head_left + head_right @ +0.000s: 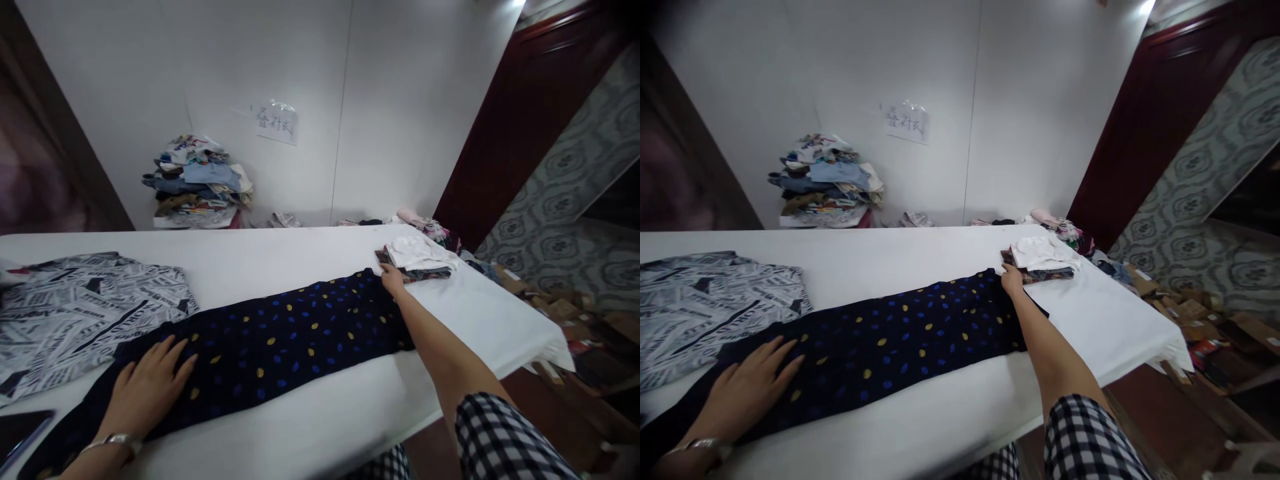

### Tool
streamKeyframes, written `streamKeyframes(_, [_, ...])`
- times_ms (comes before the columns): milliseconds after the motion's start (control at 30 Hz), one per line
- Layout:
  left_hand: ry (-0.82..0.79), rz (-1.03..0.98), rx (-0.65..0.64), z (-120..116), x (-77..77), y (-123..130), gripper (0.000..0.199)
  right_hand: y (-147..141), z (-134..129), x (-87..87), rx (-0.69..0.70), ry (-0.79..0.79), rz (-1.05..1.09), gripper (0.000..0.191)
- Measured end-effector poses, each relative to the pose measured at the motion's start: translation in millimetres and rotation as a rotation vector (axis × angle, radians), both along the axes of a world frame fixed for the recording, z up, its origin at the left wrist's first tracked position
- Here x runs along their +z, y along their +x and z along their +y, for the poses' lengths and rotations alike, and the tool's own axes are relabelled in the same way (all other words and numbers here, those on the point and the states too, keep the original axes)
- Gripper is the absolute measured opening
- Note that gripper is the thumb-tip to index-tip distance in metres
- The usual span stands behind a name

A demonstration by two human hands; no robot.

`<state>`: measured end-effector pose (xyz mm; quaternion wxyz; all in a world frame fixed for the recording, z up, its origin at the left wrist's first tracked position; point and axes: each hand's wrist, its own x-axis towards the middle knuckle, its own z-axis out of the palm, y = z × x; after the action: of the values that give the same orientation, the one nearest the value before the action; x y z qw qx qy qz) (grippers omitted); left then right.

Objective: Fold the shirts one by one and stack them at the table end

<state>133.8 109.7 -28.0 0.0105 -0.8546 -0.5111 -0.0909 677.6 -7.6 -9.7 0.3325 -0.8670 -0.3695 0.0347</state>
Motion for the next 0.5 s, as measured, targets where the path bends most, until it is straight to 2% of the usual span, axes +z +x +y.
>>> streamKeyframes(133, [0.083, 0.341, -0.034, -1.7, -5.8, -2.4, 0.048, 14.1, 9.5, -0.6, 0.087, -0.027, 0.066, 0.066])
streamKeyframes(267, [0.114, 0.415, -0.025, -0.9, -7.2, -5.4, 0.049, 17.0, 25.2, -2.7, 0.203, -0.042, 0.135, 0.066])
streamKeyframes(400, [0.137, 0.363, -0.056, 4.0, -14.4, -11.4, 0.049, 20.9, 32.0, -4.1, 0.266, -0.04, 0.211, 0.034])
streamKeyframes(500, [0.129, 0.331, -0.081, 9.7, -21.5, -17.9, 0.049, 27.5, 25.6, -2.8, 0.247, 0.013, 0.254, 0.013])
